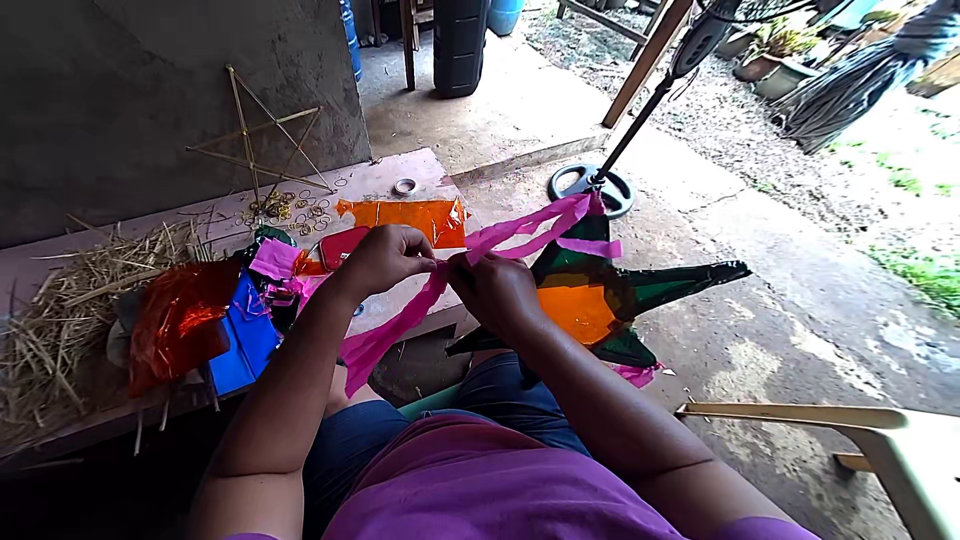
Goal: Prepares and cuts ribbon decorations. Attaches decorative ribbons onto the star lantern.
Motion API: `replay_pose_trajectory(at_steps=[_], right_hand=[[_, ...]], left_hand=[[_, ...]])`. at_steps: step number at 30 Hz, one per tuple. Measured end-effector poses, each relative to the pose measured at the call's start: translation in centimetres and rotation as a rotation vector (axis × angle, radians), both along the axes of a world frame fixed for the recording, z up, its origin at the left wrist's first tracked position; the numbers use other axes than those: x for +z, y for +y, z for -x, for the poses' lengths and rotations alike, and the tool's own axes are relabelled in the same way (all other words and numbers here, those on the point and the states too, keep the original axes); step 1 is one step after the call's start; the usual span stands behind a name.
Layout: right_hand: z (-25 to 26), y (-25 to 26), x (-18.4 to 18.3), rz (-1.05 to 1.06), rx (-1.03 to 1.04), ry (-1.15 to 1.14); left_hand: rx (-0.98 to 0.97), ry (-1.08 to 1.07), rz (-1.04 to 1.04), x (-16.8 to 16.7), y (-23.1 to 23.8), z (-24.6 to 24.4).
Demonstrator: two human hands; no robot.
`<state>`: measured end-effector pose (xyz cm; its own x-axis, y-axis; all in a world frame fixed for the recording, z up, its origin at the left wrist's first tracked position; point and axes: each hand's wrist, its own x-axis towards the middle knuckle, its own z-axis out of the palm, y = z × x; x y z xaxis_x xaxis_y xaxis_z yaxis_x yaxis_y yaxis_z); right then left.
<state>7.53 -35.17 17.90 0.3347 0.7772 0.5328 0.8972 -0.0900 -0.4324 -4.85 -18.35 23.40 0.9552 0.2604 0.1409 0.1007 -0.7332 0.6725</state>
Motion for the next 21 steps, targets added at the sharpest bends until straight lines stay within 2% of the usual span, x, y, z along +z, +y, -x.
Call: replay_pose_trajectory(at_steps=[4,9,14,17,21], right_hand=[[0.0,0.0,0.1,0.013,-0.001,0.01],[0.1,0.2,0.3,0.028,-0.002,0.029],[0.3,0.4,0.0,0.026,-0.025,0.001],[0.4,0.4,0.2,0.017,-0.023,0.012],[0.3,0.3,0.2,0.016,-0.025,0.002]], left_hand=[[0.058,-0.026,-0.085,0.1,-0.2,0.6],[0.258,-0.068,-0.146,0.4,-1.9,1.0],[0.469,-0.247,-0.322,-1.0,-3.6,0.2],[0.445,-0.325,-0.385,-2.0,-3.7,-0.2],[0.382,-0.276,-0.39,-2.0,-3.5,-0.4]])
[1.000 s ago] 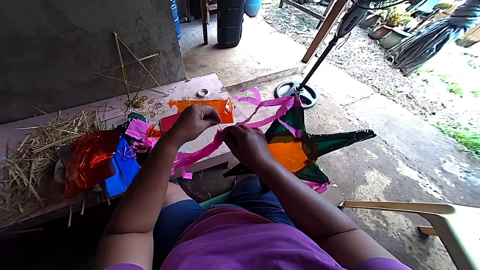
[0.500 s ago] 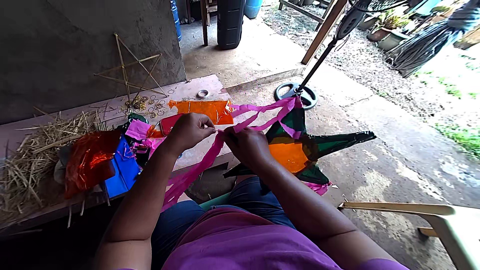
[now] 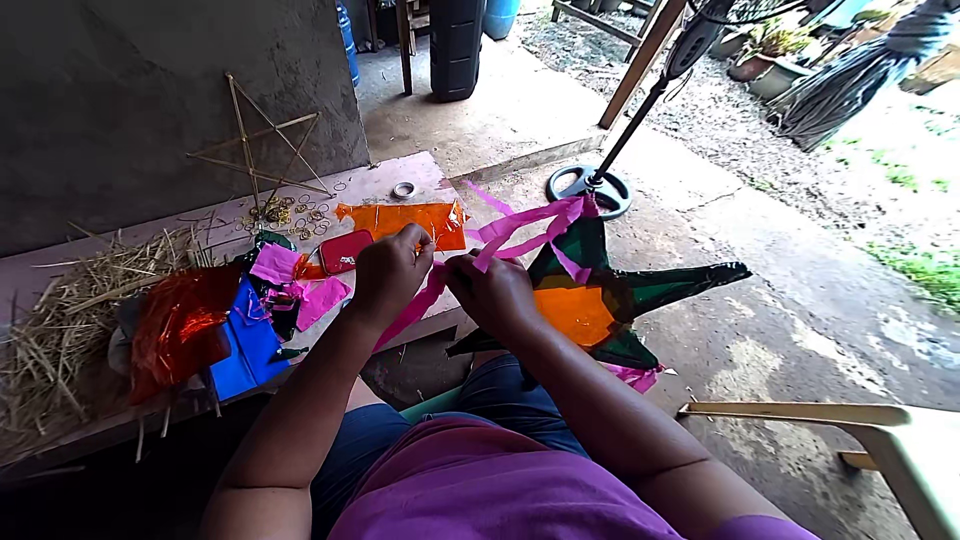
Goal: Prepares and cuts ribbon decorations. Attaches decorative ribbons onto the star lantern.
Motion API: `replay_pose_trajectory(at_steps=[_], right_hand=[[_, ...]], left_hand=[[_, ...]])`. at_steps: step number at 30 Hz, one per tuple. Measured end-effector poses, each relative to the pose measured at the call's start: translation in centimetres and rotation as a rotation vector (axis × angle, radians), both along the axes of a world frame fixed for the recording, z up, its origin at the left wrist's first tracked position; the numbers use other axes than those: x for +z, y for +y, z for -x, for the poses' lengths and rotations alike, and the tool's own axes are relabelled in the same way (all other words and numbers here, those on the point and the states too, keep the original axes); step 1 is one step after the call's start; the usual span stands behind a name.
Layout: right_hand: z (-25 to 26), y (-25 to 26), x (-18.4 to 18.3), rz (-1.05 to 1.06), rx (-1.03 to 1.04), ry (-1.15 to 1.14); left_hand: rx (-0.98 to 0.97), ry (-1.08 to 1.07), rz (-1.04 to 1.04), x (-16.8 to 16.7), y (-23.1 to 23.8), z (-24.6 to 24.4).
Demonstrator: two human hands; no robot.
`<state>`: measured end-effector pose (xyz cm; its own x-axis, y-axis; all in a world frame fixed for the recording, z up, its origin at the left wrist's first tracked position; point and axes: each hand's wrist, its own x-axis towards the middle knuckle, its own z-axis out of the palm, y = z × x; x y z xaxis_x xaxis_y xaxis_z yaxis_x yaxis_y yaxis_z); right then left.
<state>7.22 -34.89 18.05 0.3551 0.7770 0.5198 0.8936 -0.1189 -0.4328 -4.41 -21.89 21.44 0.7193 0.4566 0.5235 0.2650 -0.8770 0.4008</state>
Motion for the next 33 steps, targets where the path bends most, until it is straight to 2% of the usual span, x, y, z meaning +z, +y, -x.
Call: replay_pose_trajectory(at_steps=[12,15,19,24,33], right_hand=[[0.0,0.1,-0.4,-0.012,-0.021,-0.033],[0.0,0.0,-0.2,0.016,-0.017,-0.012],[-0.2,0.1,-0.5,-0.053,-0.009,-0.063],[-0.1,0.0,-0.2,0.021,-0.033,-0.024],[-0.2,0.0,-0.6,-0.053,-0.043,-0.057]], left_hand=[[-0.039,0.227,0.043,1.6,-1.3,0.3],[-0.03,0.217,0.023,1.4,-1.5,0.3],[-0.035,0.138,-0.079,0.9,-1.8,0.4],[-0.066,0.099,-0.184,0.0,-2.0,0.2],[-0.085,0.09,-0.25,-0.3,-1.8,0.0]])
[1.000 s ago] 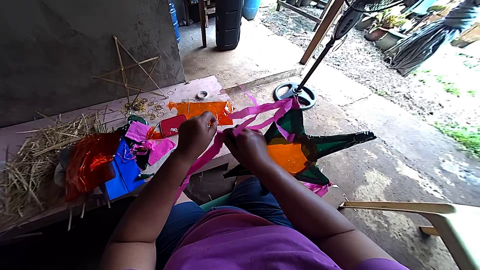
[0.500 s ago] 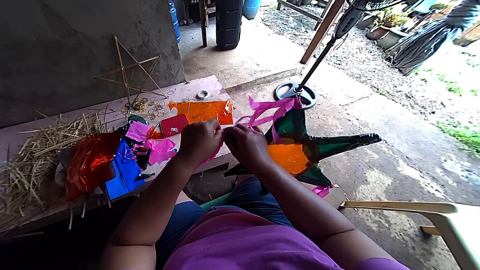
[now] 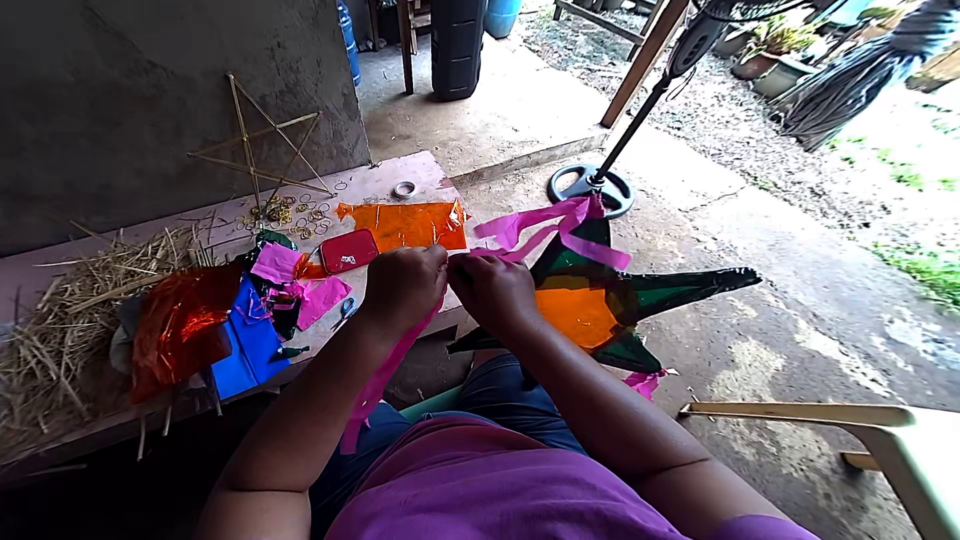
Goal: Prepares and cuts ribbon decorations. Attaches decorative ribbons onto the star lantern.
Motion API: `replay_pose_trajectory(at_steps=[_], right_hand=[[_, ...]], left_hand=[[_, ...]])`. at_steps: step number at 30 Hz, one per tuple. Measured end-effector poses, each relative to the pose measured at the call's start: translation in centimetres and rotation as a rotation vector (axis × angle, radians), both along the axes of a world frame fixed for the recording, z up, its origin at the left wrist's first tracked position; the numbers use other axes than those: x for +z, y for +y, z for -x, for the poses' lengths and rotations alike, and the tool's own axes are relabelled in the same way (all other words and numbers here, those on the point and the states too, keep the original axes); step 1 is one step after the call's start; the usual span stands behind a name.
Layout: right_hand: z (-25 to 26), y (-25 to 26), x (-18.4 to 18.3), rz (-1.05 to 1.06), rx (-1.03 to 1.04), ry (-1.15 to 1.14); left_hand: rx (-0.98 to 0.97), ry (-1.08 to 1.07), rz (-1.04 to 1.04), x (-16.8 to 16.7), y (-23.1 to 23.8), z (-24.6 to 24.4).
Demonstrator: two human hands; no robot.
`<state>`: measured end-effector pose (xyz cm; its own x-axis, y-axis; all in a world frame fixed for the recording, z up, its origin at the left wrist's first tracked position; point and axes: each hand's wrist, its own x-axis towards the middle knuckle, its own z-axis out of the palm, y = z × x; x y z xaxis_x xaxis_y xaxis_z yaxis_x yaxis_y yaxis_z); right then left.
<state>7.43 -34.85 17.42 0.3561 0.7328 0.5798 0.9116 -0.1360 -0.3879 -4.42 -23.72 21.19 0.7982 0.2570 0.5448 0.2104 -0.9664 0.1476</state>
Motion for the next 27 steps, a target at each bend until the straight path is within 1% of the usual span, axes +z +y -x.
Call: replay_pose_trajectory(at_steps=[4,10,15,24,27], right_hand=[[-0.15,0.14,-0.15,-0.039,0.02,-0.037],[0.16,0.01,0.18,0.034,0.018,0.015],[0.35,0.07,0.11,0.019,0.021,0.016],[0.0,-0.02,0.15,0.014,-0.006,0.0],[-0.13,-0.11,0.14,0.044,0.039,0.074]], left_hand=[[-0.022,0.011,-0.038,0.01,0.22,-0.02],[-0.058,0.061,-0.119,0.33,0.69,-0.11],[-0.064,0.117,-0.086,0.75,0.95,0.01],[-0.046,0.029,-0.097,0.33,0.74,-0.22],[-0.053,0.003,-0.106,0.17,0.83,-0.36]])
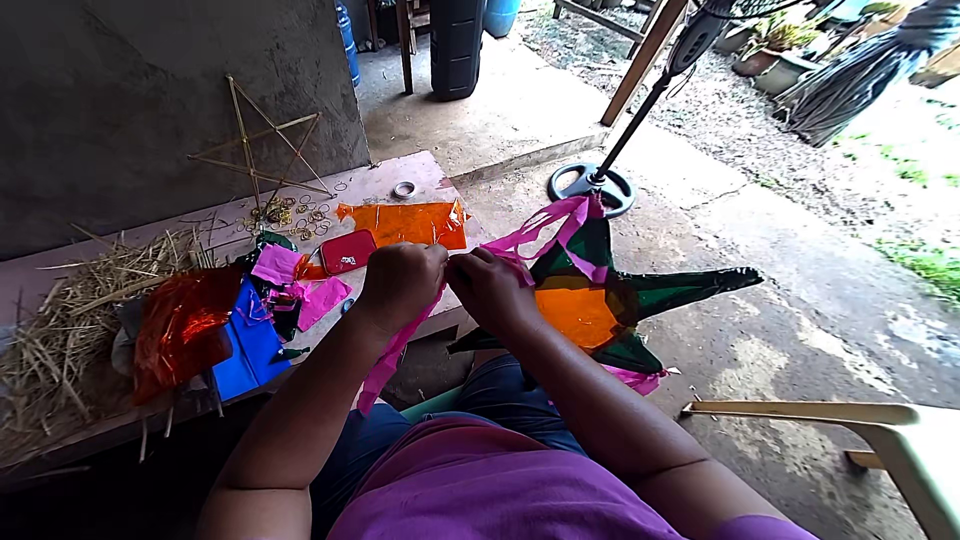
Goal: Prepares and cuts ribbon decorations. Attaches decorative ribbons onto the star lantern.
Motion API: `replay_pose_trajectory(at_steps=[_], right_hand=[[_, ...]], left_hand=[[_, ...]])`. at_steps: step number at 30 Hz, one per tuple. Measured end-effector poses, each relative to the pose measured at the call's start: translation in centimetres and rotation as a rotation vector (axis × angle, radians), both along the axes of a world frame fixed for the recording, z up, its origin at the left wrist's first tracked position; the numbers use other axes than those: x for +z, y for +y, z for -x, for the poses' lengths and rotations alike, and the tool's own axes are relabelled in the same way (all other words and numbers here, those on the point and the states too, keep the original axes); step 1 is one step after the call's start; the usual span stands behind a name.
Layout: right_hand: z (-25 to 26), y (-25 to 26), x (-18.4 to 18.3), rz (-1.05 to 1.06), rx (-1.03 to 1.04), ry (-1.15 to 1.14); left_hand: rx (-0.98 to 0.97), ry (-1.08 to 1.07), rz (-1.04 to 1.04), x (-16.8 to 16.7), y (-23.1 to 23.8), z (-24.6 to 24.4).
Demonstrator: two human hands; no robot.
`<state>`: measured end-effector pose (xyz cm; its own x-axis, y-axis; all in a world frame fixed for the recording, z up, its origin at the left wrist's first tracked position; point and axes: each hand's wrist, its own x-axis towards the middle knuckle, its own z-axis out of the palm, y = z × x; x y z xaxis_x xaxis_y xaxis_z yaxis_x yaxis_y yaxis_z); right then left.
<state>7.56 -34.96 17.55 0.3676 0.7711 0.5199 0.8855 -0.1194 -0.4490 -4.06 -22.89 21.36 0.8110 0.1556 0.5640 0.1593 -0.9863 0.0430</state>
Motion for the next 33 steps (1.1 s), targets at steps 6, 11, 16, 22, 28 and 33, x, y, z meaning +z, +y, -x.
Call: replay_pose_trajectory(at_steps=[6,11,16,22,28,33], right_hand=[[0.01,0.05,-0.04,-0.022,-0.004,-0.014],[0.03,0.03,-0.1,-0.014,-0.007,-0.02],[0.18,0.08,-0.15,-0.02,-0.018,-0.013],[0.17,0.02,-0.13,0.011,-0.011,0.03],[0.02,-0.01,0.01,-0.023,0.011,0.02],[-0.12,-0.02,0.14,-0.034,0.018,0.014]], left_hand=[[0.011,0.013,0.011,0.04,-0.45,-0.25],[0.026,0.038,0.044,-0.13,-0.58,-0.2],[0.027,0.042,0.104,-0.27,-0.4,-0.1],[0.03,0.038,0.153,-0.35,-0.51,0.2],[0.016,0.028,0.14,-0.3,-0.36,0.14],[0.008,0.014,0.144,-0.23,-0.43,0.28]])
